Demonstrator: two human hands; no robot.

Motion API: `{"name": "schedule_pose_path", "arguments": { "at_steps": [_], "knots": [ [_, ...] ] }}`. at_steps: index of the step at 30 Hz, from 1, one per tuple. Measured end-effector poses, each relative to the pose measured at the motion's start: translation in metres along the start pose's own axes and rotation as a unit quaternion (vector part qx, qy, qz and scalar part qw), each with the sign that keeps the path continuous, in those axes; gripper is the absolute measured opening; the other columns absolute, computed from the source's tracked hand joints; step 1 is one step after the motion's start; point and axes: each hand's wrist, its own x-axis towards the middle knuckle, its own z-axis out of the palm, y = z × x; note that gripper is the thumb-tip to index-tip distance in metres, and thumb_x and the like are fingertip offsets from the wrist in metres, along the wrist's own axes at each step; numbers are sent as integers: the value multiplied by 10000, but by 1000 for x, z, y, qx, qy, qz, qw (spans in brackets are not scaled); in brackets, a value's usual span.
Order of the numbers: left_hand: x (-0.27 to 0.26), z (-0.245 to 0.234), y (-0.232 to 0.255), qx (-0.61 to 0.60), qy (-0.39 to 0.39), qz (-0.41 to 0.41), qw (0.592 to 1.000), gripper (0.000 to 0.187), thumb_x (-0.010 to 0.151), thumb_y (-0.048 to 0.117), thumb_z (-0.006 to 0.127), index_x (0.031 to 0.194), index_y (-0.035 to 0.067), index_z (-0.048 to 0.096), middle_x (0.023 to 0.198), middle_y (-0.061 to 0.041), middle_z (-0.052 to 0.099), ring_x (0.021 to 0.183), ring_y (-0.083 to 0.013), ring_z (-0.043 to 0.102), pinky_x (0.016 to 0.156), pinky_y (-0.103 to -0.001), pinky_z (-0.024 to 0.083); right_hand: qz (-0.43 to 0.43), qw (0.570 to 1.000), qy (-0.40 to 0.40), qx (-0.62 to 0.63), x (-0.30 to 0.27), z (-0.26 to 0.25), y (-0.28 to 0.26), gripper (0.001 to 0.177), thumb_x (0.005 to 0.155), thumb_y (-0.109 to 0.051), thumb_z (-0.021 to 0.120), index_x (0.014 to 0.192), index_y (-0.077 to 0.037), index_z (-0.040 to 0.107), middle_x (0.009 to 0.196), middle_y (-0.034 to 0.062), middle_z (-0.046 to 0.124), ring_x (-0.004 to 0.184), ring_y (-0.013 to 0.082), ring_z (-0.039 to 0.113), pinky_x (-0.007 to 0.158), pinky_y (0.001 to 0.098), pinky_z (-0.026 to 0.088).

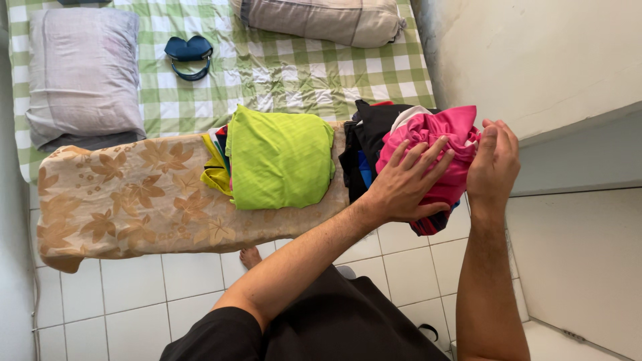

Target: The person picks up a pile of clothes from a wardrobe shelf and places them on a board. The person then folds each clothing item individually and stacks them on the board.

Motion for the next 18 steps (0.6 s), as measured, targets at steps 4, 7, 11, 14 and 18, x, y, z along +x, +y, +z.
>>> {"name": "schedule_pose_path", "arguments": {
  "at_steps": [4, 7, 11, 14, 18],
  "knots": [
    [-20, -12, -9, -26, 34, -12, 999, 846, 958, 600, 600, 1537, 13, 412, 1645, -177, 333, 1491, -355, 377, 1286, -553, 269, -70, 997, 12, -24, -15, 10, -30, 292, 1102, -236, 553, 1185, 0, 704, 1404, 197, 606, 1302, 308, 604, 1003, 391, 534],
    [-46, -23, -35, -28, 61, -42, 997, 677, 985, 426, 627, 1486, 2, 464, 1588, -206, 398, 1478, -372, 390, 1266, -544, 285, -97, 995, -6, 7, -35, 35, -54, 190, 1025, -130, 627, 1147, -19, 721, 1405, 188, 609, 1285, 316, 614, 1037, 400, 510],
    [-109, -34, -81, -21, 96, -191, 977, 487, 889, 143, 668, 1338, -2, 549, 1412, -226, 518, 1366, -403, 465, 1193, -507, 359, -177, 981, -78, 13, -62, 84, -69, 174, 973, -59, 659, 1127, -14, 727, 1347, 179, 657, 1317, 313, 615, 1135, 418, 467],
    [-165, -36, -120, 58, 64, -323, 942, 399, 901, 75, 624, 1285, -11, 559, 1317, -217, 542, 1274, -373, 520, 1137, -496, 406, -199, 969, -143, 47, -80, 130, -69, 200, 935, -53, 686, 1127, -12, 726, 1326, 186, 662, 1302, 325, 617, 1112, 417, 468],
    [-228, -32, -169, 68, 80, -436, 894, 396, 896, 86, 634, 1273, -9, 561, 1303, -221, 549, 1217, -388, 524, 1052, -488, 429, -80, 968, -226, 70, -100, 194, -52, 216, 891, -97, 695, 1098, -48, 731, 1295, 149, 678, 1184, 297, 673, 882, 384, 536]
  ]
}}
